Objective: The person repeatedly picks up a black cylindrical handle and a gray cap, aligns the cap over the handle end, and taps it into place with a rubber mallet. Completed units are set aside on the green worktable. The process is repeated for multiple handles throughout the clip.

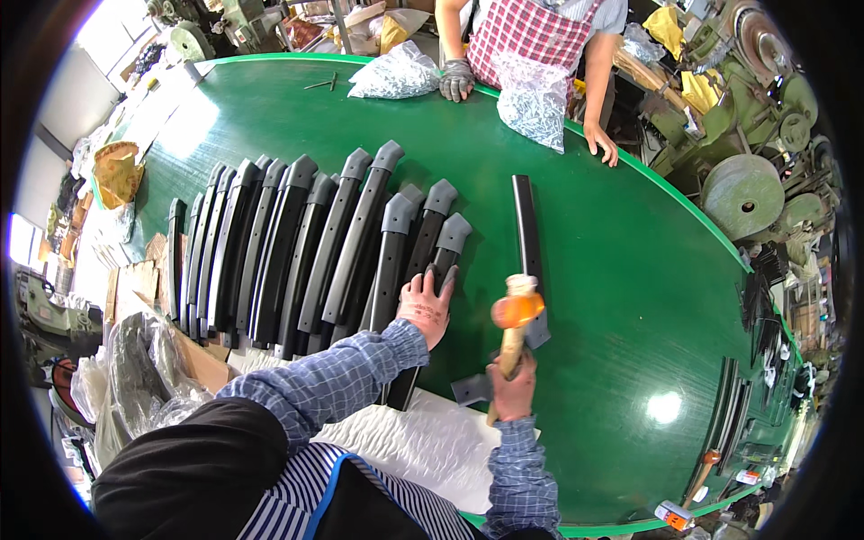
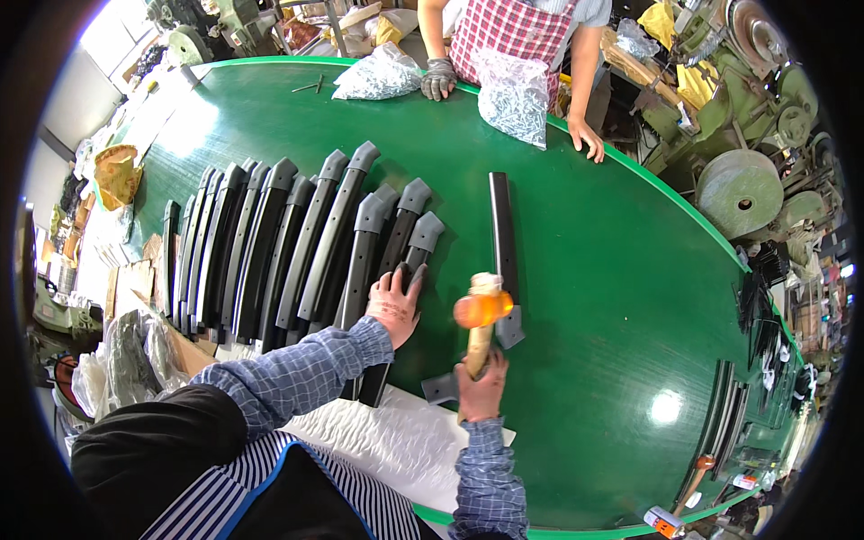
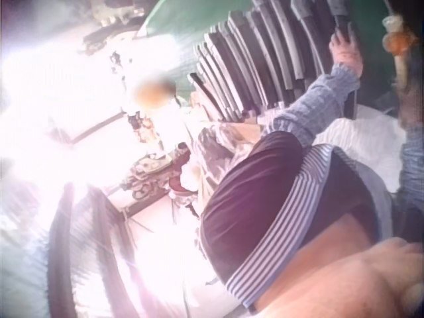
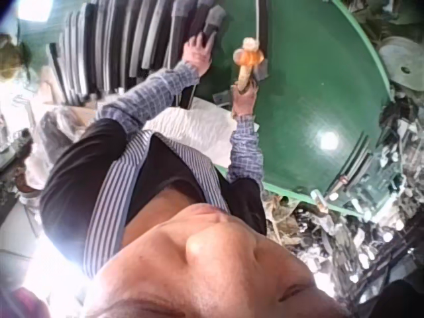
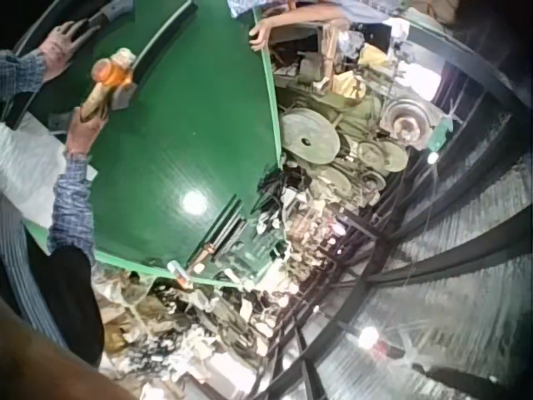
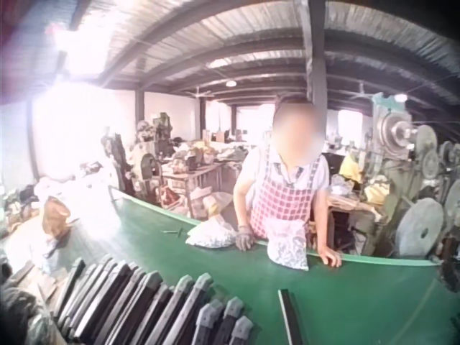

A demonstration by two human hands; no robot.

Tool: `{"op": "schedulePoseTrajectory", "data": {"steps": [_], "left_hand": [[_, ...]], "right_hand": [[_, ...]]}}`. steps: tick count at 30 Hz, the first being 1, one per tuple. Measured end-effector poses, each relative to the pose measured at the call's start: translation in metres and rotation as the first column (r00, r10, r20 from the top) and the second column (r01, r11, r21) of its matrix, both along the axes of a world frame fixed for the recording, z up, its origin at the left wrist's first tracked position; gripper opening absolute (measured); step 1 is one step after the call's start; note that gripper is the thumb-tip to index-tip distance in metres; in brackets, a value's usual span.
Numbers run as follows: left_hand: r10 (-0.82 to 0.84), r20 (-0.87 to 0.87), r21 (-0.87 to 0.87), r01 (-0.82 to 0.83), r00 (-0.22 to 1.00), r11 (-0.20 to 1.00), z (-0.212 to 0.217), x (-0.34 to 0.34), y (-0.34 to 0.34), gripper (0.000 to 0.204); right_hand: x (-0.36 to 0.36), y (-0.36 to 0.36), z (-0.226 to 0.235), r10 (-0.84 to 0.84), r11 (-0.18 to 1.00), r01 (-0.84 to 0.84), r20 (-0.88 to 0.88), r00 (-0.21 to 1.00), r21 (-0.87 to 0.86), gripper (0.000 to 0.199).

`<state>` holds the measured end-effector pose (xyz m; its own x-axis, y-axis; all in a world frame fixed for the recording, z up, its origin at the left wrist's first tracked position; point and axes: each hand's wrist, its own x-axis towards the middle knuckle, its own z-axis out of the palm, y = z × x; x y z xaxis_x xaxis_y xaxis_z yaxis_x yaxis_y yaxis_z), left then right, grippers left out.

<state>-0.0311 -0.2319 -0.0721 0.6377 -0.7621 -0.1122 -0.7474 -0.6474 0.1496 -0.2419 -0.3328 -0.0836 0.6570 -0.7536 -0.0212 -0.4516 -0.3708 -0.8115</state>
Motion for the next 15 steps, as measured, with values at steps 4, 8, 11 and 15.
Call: {"op": "schedulePoseTrajectory", "data": {"steps": [4,8,11,15], "left_hand": [[0.203,-0.005,0.017,-0.203,0.979,0.979,-0.013,-0.001,-0.008,0.053],[0.327,-0.214,0.073,-0.318,0.921,0.945,0.010,-0.008,-0.001,0.037],[0.415,-0.696,0.109,-0.484,0.586,0.868,0.025,-0.018,0.027,0.040],[0.148,-0.814,-0.211,-0.523,0.562,0.826,0.012,-0.031,0.082,0.032]], "right_hand": [[-0.013,0.058,-0.020,0.140,0.966,-0.186,-0.243,0.960,-0.177,0.054],[-0.030,0.083,-0.024,0.135,0.983,-0.138,-0.033,0.990,-0.119,0.046],[-0.036,0.086,-0.002,0.008,0.999,-0.005,0.041,0.999,-0.050,0.029],[-0.022,0.103,0.043,-0.153,0.931,0.029,0.315,0.937,0.365,0.021]]}}
